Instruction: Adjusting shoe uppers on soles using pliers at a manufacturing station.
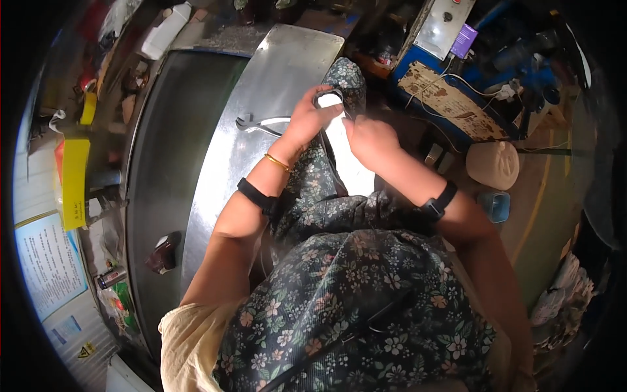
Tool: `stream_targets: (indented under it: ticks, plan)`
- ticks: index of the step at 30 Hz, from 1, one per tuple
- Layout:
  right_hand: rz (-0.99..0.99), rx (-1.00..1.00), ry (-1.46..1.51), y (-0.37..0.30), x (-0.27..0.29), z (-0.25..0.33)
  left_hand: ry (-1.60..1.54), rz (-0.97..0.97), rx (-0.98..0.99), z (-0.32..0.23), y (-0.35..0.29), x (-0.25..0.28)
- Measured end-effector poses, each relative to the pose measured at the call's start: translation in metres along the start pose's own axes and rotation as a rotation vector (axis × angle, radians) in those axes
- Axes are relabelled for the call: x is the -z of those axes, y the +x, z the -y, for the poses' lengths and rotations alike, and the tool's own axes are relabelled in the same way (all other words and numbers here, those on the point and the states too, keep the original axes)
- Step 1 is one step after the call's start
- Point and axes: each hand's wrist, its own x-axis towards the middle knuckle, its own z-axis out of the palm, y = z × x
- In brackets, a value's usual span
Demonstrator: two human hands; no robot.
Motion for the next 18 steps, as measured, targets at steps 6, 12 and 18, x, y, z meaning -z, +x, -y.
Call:
stream_targets:
  ticks: [6,12,18]
  plan:
    - [0.331,-0.24,1.294,-0.038,0.007,-0.019,0.102,0.026,0.002,0.001,-0.006,-0.003]
    - [0.217,-0.488,1.427,-0.048,-0.002,-0.008,-0.815,0.055,-0.025,-0.002,-0.018,-0.005]
    - [0.258,-0.44,0.978,-0.021,-0.002,0.024,0.953,-0.478,0.269,-0.006,-0.04,-0.019]
